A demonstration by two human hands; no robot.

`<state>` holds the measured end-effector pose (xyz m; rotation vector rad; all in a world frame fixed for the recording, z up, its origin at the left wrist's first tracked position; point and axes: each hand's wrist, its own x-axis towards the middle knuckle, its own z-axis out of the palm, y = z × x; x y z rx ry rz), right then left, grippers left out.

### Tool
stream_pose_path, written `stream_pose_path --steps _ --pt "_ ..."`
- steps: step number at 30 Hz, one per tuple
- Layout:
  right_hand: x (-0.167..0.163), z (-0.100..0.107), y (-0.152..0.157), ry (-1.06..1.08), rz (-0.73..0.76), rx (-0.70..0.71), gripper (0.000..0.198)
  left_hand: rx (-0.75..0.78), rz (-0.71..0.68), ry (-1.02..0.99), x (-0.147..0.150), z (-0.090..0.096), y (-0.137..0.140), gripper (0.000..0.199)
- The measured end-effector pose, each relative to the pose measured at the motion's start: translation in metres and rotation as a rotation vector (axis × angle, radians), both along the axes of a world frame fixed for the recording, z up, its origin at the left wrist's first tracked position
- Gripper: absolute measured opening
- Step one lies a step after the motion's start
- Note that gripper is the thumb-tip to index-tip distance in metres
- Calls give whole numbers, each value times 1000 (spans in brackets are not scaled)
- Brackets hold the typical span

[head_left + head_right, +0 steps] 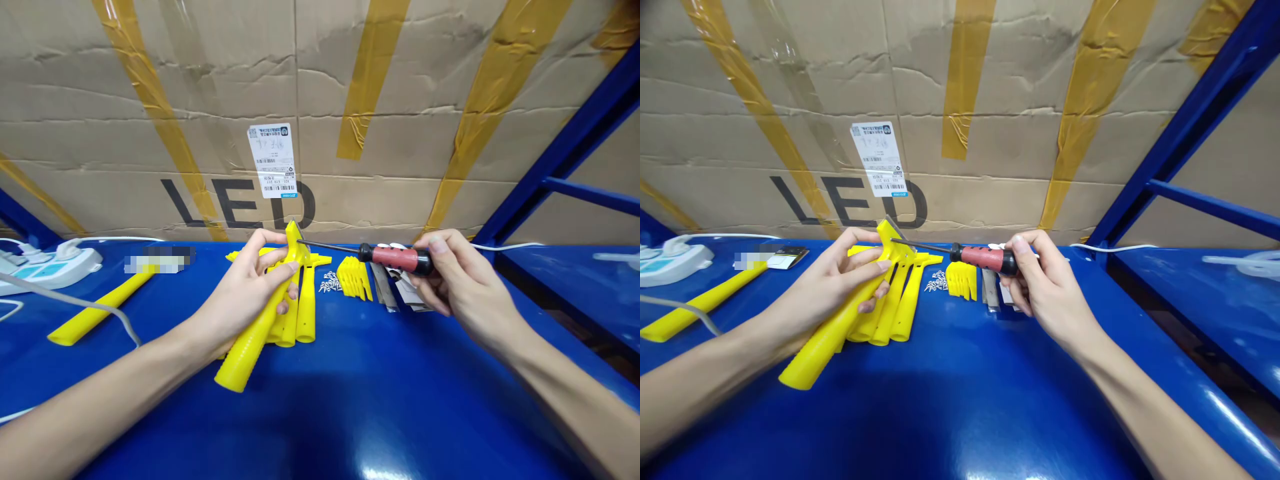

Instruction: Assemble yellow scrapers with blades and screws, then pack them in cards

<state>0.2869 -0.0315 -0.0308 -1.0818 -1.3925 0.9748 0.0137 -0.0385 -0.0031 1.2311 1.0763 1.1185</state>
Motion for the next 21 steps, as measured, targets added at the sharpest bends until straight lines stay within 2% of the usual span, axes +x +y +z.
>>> stream_pose_path --steps 1,3,6,9,11,14,17,21 --pt "-1 0 0 14 -8 -11 32 5 -8 -2 0 0 0 32" --pt "0 1 -2 103 71 -36 30 3 -9 -7 -1 -2 1 31" --pt "1 4 -2 177 170 -16 40 -31 -3 -16 0 -4 1 32" --pt "3 3 1 31 45 43 28 -36 -17 -5 1 -7 0 30" --pt "4 2 2 -33 -24 31 30 -34 -24 10 2 -8 -1 30" --pt "5 3 3 52 73 -37 30 -42 -9 7 3 -6 -1 29" --pt "6 5 2 83 154 7 36 -44 2 0 3 -3 1 31" --pt "4 3 1 -83 11 50 31 -16 -15 30 3 -3 1 29"
